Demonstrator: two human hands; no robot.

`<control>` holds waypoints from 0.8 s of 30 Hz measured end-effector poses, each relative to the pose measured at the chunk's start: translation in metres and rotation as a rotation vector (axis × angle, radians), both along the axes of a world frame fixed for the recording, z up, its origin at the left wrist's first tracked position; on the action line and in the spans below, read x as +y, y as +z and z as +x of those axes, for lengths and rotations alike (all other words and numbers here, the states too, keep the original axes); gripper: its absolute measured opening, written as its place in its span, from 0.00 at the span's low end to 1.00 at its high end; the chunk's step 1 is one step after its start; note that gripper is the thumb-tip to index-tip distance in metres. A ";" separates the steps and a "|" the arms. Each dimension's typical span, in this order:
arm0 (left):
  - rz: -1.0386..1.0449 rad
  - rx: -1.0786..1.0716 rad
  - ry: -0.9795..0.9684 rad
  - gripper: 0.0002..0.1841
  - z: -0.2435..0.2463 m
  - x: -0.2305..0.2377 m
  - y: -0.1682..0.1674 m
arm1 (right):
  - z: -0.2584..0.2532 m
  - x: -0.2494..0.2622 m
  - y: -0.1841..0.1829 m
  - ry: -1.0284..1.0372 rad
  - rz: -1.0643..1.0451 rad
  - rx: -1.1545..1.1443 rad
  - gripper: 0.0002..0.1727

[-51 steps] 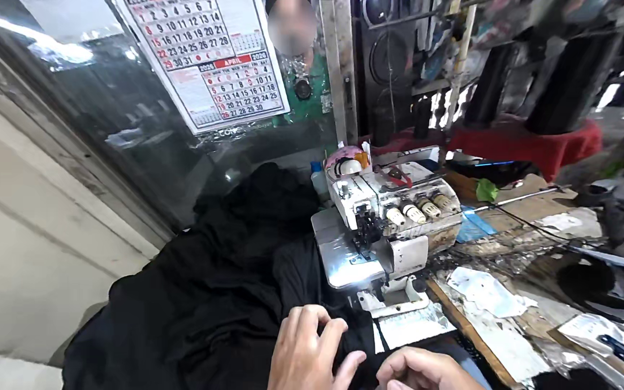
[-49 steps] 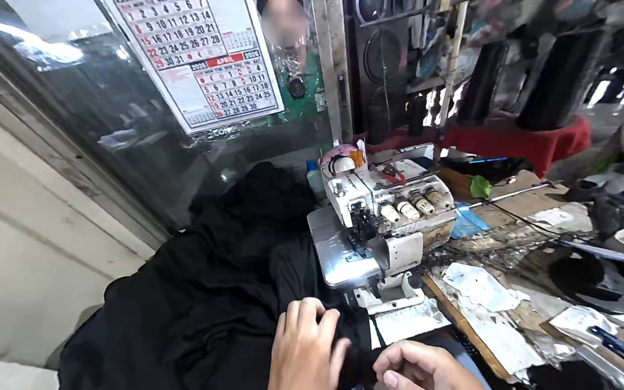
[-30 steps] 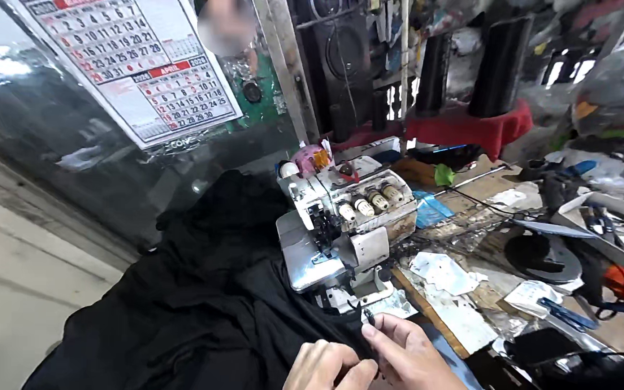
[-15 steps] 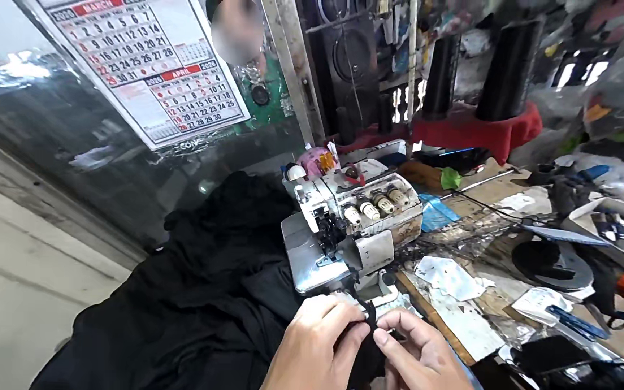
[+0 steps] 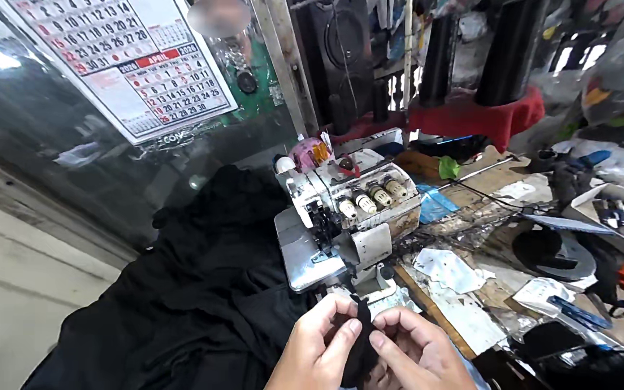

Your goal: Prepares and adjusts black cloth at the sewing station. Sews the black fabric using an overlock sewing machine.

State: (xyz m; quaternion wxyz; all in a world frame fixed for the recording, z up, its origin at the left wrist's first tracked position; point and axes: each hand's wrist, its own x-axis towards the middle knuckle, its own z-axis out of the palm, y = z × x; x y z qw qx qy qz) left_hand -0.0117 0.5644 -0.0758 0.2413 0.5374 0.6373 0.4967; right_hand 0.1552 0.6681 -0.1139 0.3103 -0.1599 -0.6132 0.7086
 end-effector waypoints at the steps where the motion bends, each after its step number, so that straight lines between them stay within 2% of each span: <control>1: 0.010 -0.008 0.013 0.07 0.003 0.000 0.001 | 0.000 0.000 0.000 -0.004 -0.002 -0.016 0.07; 8: 0.026 -0.016 0.006 0.07 0.000 0.003 -0.004 | -0.003 0.007 -0.001 -0.022 -0.037 -0.072 0.07; 11: -0.051 -0.031 0.132 0.07 0.032 0.010 0.034 | -0.002 0.007 0.001 -0.016 0.002 -0.100 0.06; 12: -0.053 -0.031 0.136 0.07 0.034 0.011 0.037 | -0.002 0.008 0.001 -0.015 0.014 -0.105 0.06; 16: 0.084 -0.002 0.027 0.06 0.002 0.007 -0.004 | -0.001 0.010 0.001 -0.015 0.010 -0.100 0.06; 19: 0.054 0.015 0.081 0.07 0.010 0.007 0.003 | 0.001 0.011 0.002 -0.017 0.028 -0.103 0.07; 24: -0.014 0.013 0.025 0.08 -0.003 0.005 -0.007 | 0.001 0.013 0.002 -0.014 0.053 -0.084 0.07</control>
